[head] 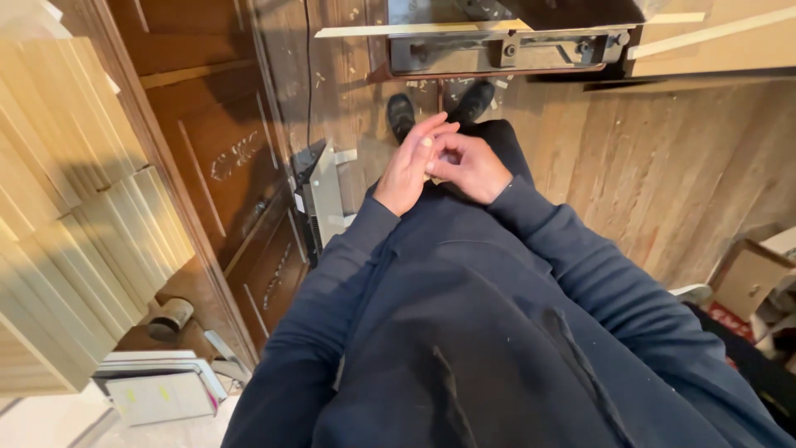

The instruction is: Joining wooden frame molding pieces using a v-nailer machine.

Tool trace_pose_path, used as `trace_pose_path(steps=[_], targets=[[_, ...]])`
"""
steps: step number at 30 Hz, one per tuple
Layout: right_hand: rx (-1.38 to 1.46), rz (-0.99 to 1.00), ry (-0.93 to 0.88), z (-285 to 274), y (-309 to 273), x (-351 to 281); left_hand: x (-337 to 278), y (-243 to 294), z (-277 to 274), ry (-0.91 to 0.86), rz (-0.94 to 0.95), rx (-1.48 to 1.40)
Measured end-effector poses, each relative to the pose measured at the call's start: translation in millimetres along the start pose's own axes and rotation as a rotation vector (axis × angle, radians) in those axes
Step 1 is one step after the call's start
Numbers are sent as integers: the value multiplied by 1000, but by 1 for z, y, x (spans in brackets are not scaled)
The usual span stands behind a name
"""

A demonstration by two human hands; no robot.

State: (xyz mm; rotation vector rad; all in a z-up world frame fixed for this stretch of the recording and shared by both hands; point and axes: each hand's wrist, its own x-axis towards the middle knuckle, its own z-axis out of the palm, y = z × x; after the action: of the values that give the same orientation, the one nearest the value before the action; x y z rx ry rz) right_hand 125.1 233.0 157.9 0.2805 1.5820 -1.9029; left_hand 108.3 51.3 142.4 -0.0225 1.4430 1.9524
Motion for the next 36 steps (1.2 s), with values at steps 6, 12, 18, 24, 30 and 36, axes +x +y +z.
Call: trace_pose_path(steps=[6,12,18,24,30,36], targets=[[200,-24,-13,-32,-15,-29,-26,-45,-8,-139,-285,-41],[294,40,13,-42,-32,-46,-33,-27,-16,-251,-199,-80],[231,-27,90,-55,-19,-33,18,93,-13,39,101,388],[-213,-87,99,-49,-75,-25,92,156,-18,162,417,874],[-337,-77,130,-51,-78,-32,136,124,-53,157,657,1035],[-320,-16,117,-55,-67,-37,153,117,-62,66,506,1075]])
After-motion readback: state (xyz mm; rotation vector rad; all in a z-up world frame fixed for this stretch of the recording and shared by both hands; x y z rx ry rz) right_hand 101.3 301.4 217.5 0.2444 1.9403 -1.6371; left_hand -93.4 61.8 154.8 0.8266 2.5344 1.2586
